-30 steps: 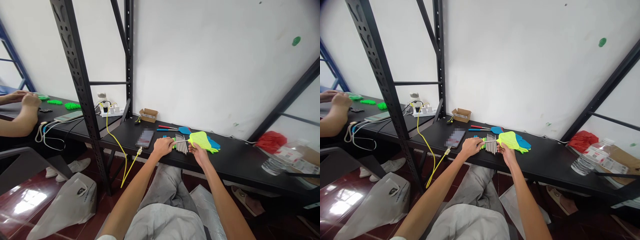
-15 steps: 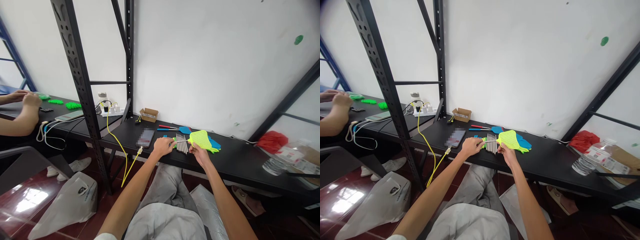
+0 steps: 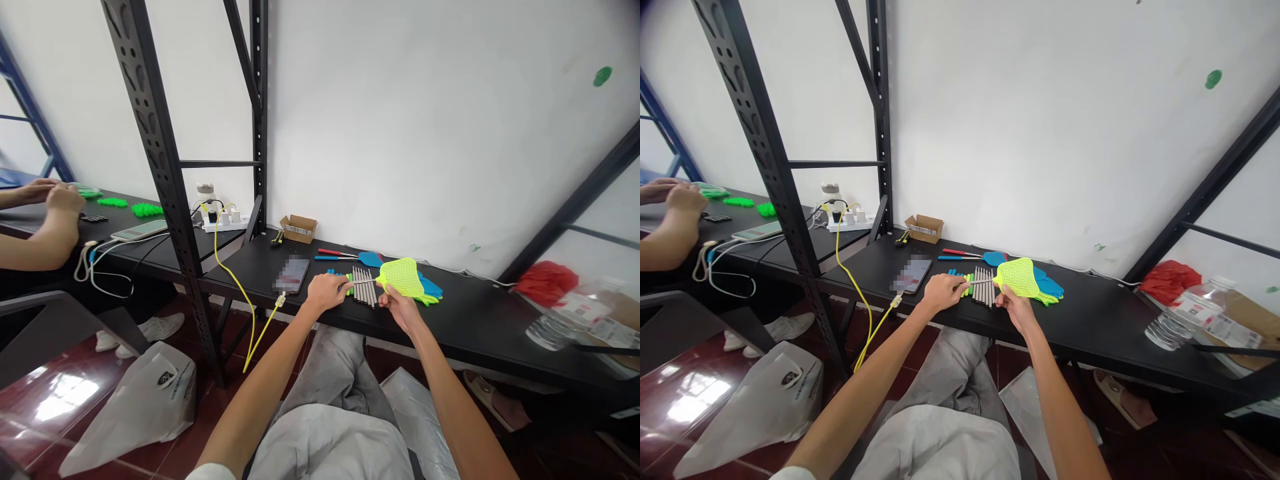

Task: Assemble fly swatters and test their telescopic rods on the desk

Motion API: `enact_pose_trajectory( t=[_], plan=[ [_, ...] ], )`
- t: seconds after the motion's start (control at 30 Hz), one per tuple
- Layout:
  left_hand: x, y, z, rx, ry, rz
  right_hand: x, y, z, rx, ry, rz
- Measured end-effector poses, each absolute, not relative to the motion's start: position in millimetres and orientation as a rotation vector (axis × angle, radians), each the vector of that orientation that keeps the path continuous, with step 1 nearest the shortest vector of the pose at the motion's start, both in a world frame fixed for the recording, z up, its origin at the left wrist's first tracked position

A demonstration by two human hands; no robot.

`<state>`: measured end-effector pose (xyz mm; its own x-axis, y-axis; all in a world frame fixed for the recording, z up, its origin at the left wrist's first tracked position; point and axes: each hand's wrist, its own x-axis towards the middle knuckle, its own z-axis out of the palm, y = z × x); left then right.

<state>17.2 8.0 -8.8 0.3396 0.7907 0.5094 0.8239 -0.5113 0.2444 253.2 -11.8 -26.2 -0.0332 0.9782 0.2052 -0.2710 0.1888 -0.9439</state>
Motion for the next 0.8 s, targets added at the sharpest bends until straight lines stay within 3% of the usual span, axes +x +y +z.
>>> enact_pose_trajectory(
  t=[0.8],
  plan=[
    [17.8,10.1,-10.6,-2.529,-1.46,-0.94,254.4,-10.6,-25.8,-0.903,-1.222,1.202]
  ],
)
